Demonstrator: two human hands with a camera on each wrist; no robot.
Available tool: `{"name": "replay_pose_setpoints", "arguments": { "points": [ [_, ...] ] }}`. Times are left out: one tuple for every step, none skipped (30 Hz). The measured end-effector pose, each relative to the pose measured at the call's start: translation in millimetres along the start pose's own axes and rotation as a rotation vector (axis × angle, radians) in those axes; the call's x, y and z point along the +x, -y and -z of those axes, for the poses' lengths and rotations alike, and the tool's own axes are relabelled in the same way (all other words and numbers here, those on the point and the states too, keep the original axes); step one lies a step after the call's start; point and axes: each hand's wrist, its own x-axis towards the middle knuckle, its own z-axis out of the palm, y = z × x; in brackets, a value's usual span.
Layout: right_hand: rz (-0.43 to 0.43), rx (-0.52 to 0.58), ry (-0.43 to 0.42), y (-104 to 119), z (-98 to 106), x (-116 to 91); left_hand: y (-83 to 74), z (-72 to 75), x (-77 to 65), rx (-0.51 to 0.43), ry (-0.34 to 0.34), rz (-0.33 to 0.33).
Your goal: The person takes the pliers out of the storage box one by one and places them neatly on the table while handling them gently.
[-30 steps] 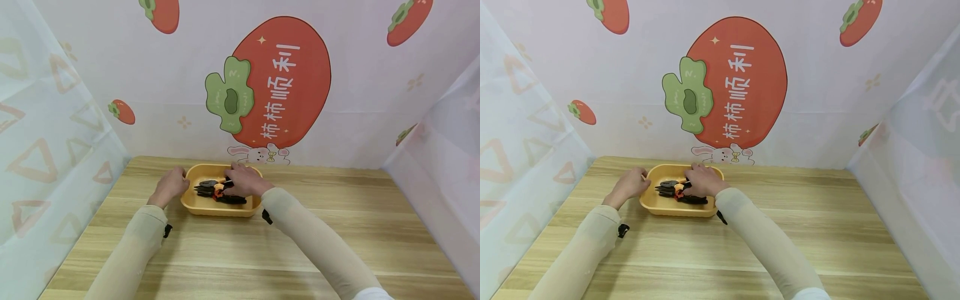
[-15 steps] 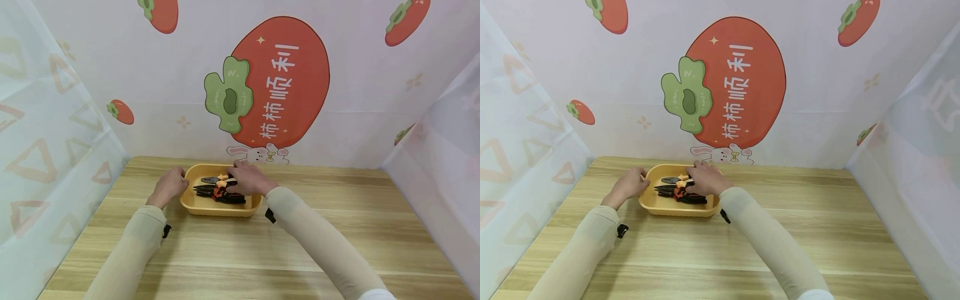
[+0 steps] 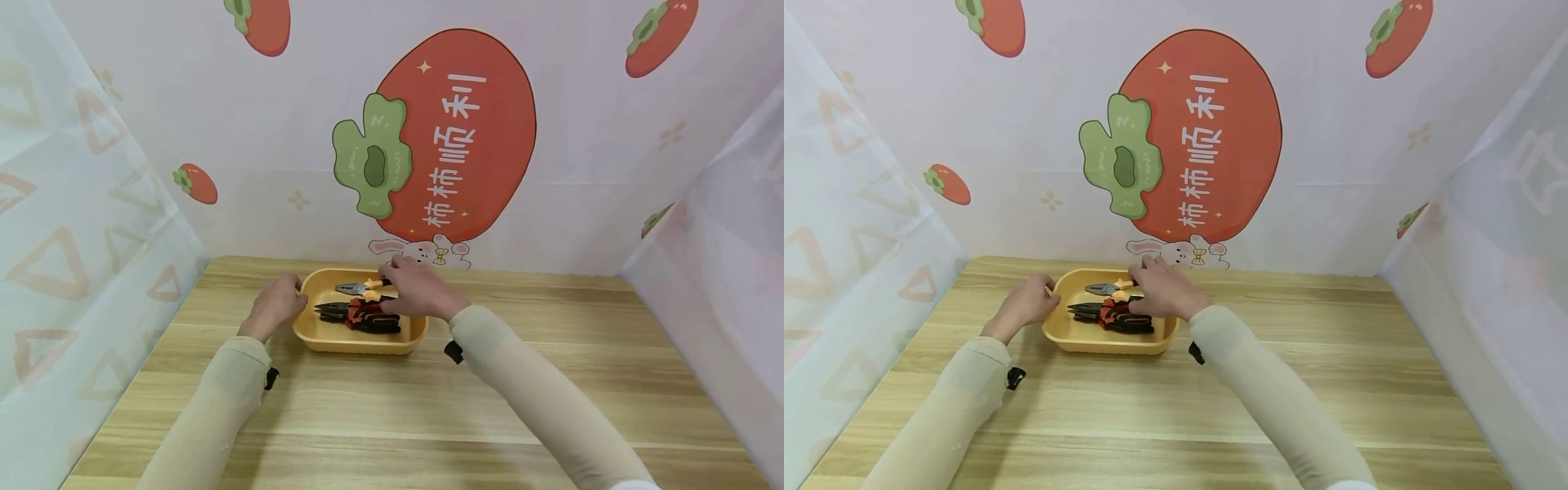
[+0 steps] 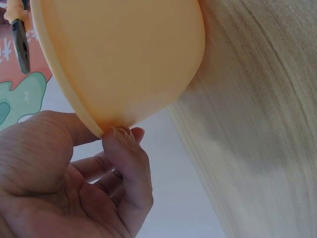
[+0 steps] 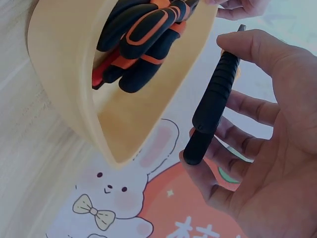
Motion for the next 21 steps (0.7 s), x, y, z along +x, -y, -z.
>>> {"name": "replay_pose_setpoints", "arguments": {
  "points": [
    [0.002,-0.003,-0.005,-0.9,0.7,-1.6,0.0,-0.2,0.2,0.001,0.000,0.000],
    [0.003,-0.004,-0.009,-2.0,1.3,-3.1,0.0,-0.2,0.2,0.000,-0.001,-0.002],
    [0.002,-0.007,-0.016,-3.3,1.8,-4.7,-0.1,-0.3,0.2,0.000,-0.002,-0.003],
    [0.000,-0.006,-0.022,-4.6,2.2,-6.3,-0.2,-0.3,0.2,-0.002,-0.001,-0.005],
    [-0.001,-0.005,-0.029,-5.9,2.8,-8.1,-0.2,-0.2,0.2,-0.003,-0.001,-0.002],
    [-0.002,-0.003,-0.034,-7.3,3.4,-9.9,-0.2,-0.1,0.2,-0.004,0.000,-0.003],
    [-0.003,-0.001,-0.041,-8.6,3.9,-11.7,-0.4,0.0,0.1,-0.005,0.000,-0.003],
    [-0.006,0.003,-0.046,-10.2,4.2,-13.6,-0.5,0.1,-0.1,-0.007,0.001,-0.003],
    [-0.008,0.008,-0.051,-11.7,4.6,-15.6,-0.4,0.1,-0.1,-0.008,0.001,-0.002],
    [-0.011,0.009,-0.055,-13.4,4.8,-17.4,-0.4,0.1,-0.2,-0.009,0.002,-0.003],
    [-0.017,0.012,-0.059,-15.2,5.0,-19.2,-0.5,0.1,-0.3,-0.009,0.000,-0.004],
    [-0.024,0.015,-0.062,-17.1,5.0,-20.9,-0.6,-0.1,-0.4,-0.009,-0.001,-0.005],
    [-0.029,0.017,-0.066,-19.0,5.2,-22.8,-0.9,-0.1,-0.6,-0.011,-0.001,-0.005],
    [-0.037,0.022,-0.068,-21.0,5.3,-24.5,-1.1,-0.2,-0.9,-0.013,-0.001,-0.005],
    [-0.044,0.027,-0.071,-23.1,5.4,-26.1,-1.3,-0.1,-1.2,-0.014,-0.001,-0.005],
    [-0.053,0.029,-0.077,-25.3,5.4,-27.4,-1.6,-0.1,-1.5,-0.016,-0.001,-0.004],
    [-0.059,0.035,-0.082,-27.5,5.6,-29.0,-1.8,-0.1,-1.7,-0.017,-0.001,-0.004],
    [-0.065,0.039,-0.087,-29.4,5.9,-30.7,-1.7,-0.1,-1.9,-0.019,-0.001,-0.003],
    [-0.069,0.042,-0.089,-31.4,6.4,-32.3,-1.7,0.0,-2.2,-0.022,0.000,-0.002],
    [-0.076,0.044,-0.090,-33.4,6.6,-33.8,-1.4,0.0,-2.3,-0.023,0.000,-0.002],
    [-0.080,0.046,-0.092,-35.4,7.1,-35.4,-1.1,0.0,-2.4,-0.023,-0.001,-0.004]
  ]
}}
